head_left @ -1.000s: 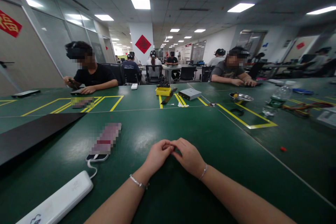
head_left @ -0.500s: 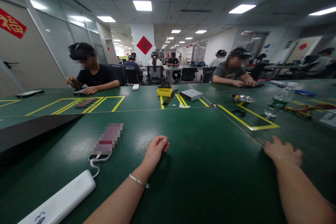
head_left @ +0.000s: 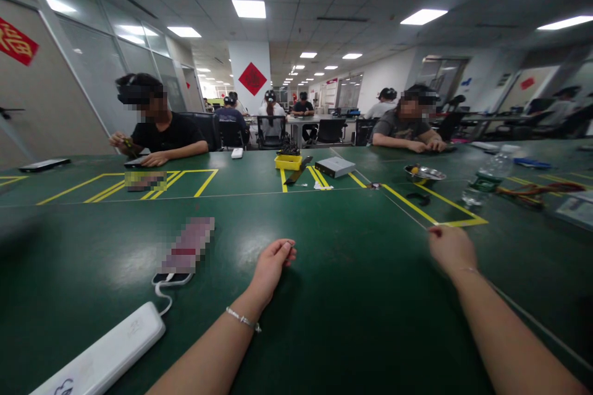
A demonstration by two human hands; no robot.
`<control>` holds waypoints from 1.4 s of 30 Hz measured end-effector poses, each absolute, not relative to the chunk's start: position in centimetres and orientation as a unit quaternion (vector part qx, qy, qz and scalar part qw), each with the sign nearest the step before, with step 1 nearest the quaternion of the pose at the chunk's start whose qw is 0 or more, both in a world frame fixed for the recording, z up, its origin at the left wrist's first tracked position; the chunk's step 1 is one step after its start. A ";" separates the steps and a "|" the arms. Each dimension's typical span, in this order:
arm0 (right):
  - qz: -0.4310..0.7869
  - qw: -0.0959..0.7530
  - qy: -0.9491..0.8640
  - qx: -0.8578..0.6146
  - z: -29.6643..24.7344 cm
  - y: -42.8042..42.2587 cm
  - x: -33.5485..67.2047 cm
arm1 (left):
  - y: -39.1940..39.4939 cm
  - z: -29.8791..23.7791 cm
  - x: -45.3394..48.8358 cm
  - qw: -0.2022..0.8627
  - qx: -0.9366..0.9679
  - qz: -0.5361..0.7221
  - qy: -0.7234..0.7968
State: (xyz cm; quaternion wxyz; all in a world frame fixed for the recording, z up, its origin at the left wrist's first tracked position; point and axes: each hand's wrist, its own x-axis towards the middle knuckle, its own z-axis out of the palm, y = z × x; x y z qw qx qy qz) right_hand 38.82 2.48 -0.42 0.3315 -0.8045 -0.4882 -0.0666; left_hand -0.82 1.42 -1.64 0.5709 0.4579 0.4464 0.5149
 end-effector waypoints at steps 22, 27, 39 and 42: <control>0.735 0.465 -0.362 -0.335 -1.4 1.3 14.8 | 1.3 -1.7 -0.8 0.533 0.523 0.497 0.442; 0.744 0.464 -0.358 -0.320 -1.8 1.3 14.6 | 1.2 -1.5 -0.9 0.548 0.503 0.505 0.438; 0.718 0.500 -0.340 -0.344 -1.6 1.1 14.3 | 1.0 -1.4 -0.9 0.530 0.507 0.516 0.442; 0.688 0.521 -0.345 -0.370 -1.5 0.8 13.9 | 1.1 -1.5 -0.9 0.531 0.520 0.505 0.439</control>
